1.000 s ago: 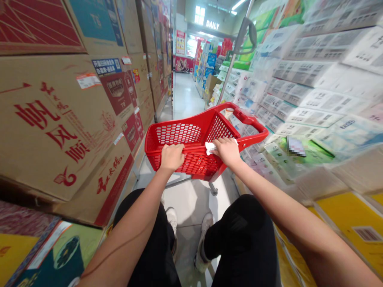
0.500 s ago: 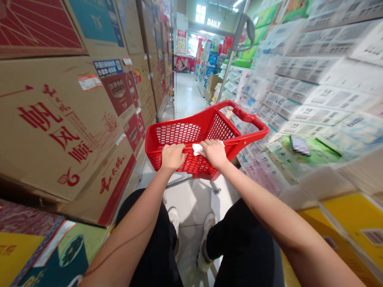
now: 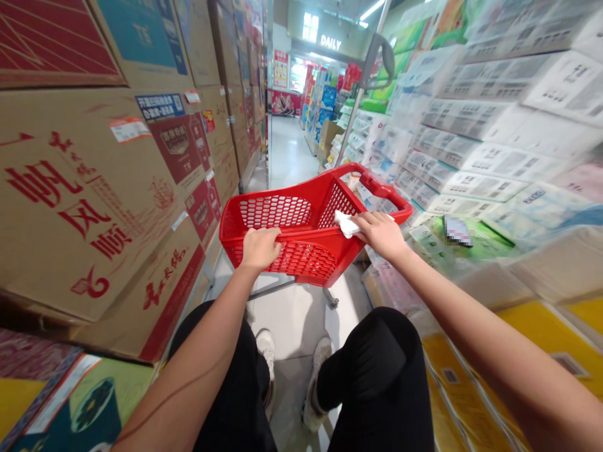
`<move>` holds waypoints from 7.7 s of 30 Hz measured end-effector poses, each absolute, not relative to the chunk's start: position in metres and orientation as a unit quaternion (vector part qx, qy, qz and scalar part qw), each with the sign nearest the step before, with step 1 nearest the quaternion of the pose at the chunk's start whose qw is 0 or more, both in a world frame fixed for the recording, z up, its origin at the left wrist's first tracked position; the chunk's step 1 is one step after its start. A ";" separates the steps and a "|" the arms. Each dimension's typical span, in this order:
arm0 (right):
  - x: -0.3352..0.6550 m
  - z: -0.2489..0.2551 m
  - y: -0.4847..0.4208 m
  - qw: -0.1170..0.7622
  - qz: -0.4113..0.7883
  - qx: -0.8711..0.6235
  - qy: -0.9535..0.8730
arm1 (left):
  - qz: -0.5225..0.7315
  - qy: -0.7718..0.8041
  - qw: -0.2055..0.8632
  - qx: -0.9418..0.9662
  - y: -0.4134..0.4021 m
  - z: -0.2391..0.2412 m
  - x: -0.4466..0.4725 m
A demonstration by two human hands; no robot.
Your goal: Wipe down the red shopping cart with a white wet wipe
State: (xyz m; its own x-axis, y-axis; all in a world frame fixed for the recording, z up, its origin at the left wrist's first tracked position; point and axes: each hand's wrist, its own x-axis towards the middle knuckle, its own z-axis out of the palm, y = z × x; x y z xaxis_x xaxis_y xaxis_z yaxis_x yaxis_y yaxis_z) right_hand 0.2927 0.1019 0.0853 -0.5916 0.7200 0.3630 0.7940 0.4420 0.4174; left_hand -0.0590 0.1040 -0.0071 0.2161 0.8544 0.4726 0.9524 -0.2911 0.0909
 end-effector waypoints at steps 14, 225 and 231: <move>0.171 0.038 0.103 0.094 -0.223 -0.475 -0.846 | -0.224 -0.584 0.111 -0.772 0.100 -0.008 -0.048; 0.199 0.114 0.075 0.373 -0.137 -0.490 -0.776 | -0.147 -0.660 0.131 -0.725 0.069 0.142 0.005; 0.174 0.108 0.057 0.390 -0.130 -0.497 -0.764 | -0.168 -0.675 0.120 -0.708 0.069 0.140 0.018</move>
